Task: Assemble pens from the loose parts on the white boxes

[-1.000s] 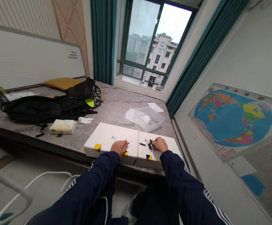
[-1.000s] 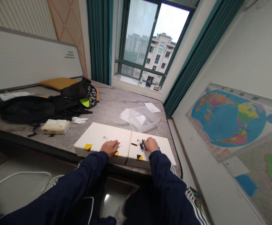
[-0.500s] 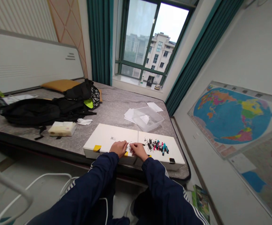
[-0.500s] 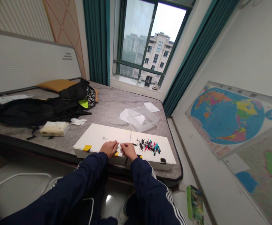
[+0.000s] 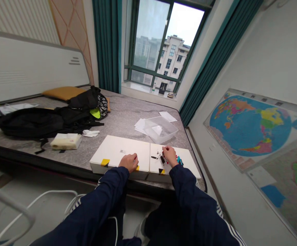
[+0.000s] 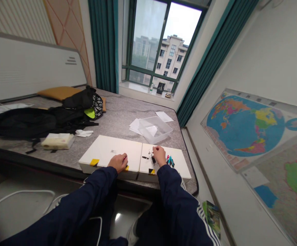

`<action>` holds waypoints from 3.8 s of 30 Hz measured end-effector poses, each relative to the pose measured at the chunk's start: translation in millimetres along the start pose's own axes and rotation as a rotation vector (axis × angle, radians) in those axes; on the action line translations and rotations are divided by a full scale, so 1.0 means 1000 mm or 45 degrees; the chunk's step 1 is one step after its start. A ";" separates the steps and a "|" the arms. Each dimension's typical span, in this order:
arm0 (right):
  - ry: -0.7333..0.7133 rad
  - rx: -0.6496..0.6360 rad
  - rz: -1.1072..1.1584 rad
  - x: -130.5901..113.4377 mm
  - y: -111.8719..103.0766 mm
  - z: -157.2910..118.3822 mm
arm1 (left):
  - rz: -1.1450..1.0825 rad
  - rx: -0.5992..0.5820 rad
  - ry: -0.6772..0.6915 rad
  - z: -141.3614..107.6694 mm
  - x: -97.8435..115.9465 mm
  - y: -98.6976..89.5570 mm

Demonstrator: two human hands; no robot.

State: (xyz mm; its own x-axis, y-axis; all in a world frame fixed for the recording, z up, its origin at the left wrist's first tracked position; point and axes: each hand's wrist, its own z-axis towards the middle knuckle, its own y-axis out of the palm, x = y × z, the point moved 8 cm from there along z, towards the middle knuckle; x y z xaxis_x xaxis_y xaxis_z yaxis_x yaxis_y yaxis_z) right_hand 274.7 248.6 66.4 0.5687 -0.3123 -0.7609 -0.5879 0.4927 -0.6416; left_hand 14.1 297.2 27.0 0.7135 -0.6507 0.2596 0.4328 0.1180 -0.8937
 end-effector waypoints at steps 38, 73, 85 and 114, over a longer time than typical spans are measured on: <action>-0.010 -0.611 0.866 -0.043 0.165 -0.060 | -1.190 0.018 -0.338 0.012 -0.051 0.011; 0.125 -0.550 0.918 -0.030 0.171 -0.059 | -1.886 0.125 -0.712 0.016 -0.077 0.030; 0.067 -0.518 0.957 -0.027 0.172 -0.056 | -1.763 0.199 -0.652 0.016 -0.074 0.028; 0.057 -0.501 0.929 -0.024 0.171 -0.057 | -1.128 0.213 -0.645 0.009 -0.074 0.010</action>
State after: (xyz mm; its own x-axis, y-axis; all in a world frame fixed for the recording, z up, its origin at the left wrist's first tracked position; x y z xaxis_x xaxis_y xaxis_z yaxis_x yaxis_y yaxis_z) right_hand 127.8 294.4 -30.3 -0.0520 -0.0607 -0.9968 -0.9633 0.2663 0.0341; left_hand -29.2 352.8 1.6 0.2329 -0.1673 0.9580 0.9594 -0.1214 -0.2544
